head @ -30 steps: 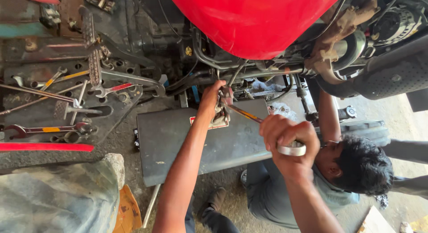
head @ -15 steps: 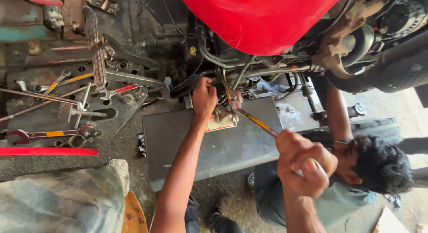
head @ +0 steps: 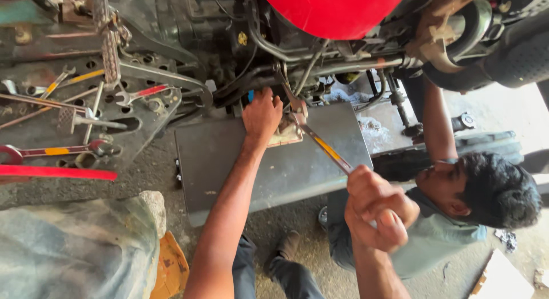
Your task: The person works underneath a red tractor, using wrenches to tighten bolts and adjust components on the engine and chassis. They coordinate with a second person who assists with holding parts and providing tools. The task involves repetitive tightening and inspection of mechanical connections.
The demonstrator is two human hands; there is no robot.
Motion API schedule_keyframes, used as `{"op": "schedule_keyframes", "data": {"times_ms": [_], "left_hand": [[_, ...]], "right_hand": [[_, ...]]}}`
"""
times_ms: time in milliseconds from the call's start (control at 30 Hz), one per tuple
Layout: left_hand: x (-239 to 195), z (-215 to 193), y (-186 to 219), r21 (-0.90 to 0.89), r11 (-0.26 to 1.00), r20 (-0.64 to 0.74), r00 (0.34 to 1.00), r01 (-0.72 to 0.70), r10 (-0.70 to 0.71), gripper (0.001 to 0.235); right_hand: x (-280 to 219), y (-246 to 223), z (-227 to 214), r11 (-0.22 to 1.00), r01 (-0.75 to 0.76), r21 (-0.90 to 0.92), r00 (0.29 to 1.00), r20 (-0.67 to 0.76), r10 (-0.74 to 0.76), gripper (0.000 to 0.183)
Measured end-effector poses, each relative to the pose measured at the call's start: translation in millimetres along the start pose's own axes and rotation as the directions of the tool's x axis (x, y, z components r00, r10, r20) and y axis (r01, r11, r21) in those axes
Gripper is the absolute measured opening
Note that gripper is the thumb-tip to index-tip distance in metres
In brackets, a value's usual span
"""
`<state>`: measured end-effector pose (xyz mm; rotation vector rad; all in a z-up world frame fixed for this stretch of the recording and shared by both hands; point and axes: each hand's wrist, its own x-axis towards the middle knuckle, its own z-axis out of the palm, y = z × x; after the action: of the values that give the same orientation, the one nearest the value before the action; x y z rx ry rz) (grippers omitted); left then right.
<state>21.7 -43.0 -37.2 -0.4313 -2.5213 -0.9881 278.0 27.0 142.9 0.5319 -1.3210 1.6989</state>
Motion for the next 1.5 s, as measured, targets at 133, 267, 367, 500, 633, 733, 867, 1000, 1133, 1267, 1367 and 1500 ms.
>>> {"op": "schedule_keyframes", "data": {"times_ms": [133,267,367,500,633,733,867,1000,1133,1267,1367,1500], "left_hand": [[-8.7,-7.9,3.1,0.071,0.997,0.034,0.999,0.019,-0.021,0.026],[-11.0,1.7,-4.3,0.077,0.997,0.056,0.998,0.028,-0.032,0.024],[-10.2,3.2,-7.2,0.065,0.998,0.025,1.000,0.013,-0.015,0.024],[-8.0,-2.7,-1.0,0.040,0.999,0.046,0.998,0.032,-0.034,0.027],[-9.4,3.3,-4.1,0.076,0.997,0.029,0.999,0.021,-0.023,0.029],[-8.1,7.2,-6.6,0.056,0.998,0.007,1.000,0.021,-0.022,0.028],[-10.8,-0.2,-2.8,0.023,1.000,-0.009,1.000,0.016,-0.016,0.027],[-9.7,-1.7,-1.3,0.024,1.000,-0.034,0.999,0.003,-0.002,0.026],[-10.4,4.6,-7.4,0.025,1.000,-0.014,1.000,-0.007,0.007,0.028],[-11.7,-2.4,-4.8,0.000,1.000,-0.010,1.000,-0.008,0.008,0.028],[-9.5,-6.5,0.8,-0.011,1.000,-0.018,1.000,-0.007,0.007,0.027],[-10.4,-1.5,-4.9,0.004,1.000,-0.008,1.000,-0.004,0.004,0.028]], "right_hand": [[-2.7,-3.2,-1.7,1.000,-0.016,-0.013,1.000,-0.006,0.016,0.035],[-30.6,0.3,-11.3,0.999,0.037,-0.001,0.999,0.000,-0.037,0.036],[-45.0,6.7,-16.8,0.998,0.059,0.009,0.998,0.003,-0.059,0.037],[-43.8,4.0,-19.8,1.000,0.021,0.014,1.000,0.009,-0.021,0.038],[-53.5,7.8,-26.1,0.998,0.058,0.021,0.998,-0.004,-0.058,0.037],[-68.2,13.8,-27.8,0.993,0.116,0.036,0.993,-0.012,-0.115,0.038],[-71.8,12.0,-30.2,0.995,0.092,0.033,0.996,0.006,-0.093,0.037],[-71.9,12.4,-36.0,0.996,0.086,0.029,0.996,0.024,-0.087,0.036],[-88.8,19.4,-40.1,0.991,0.128,0.048,0.992,-0.004,-0.128,0.034],[-89.1,17.1,-40.2,0.992,0.120,0.041,0.993,0.012,-0.121,0.036],[-81.2,14.4,-38.9,0.993,0.115,0.026,0.993,0.025,-0.116,0.036],[-90.6,21.7,-40.6,0.986,0.160,0.036,0.987,0.002,-0.160,0.035]]}}
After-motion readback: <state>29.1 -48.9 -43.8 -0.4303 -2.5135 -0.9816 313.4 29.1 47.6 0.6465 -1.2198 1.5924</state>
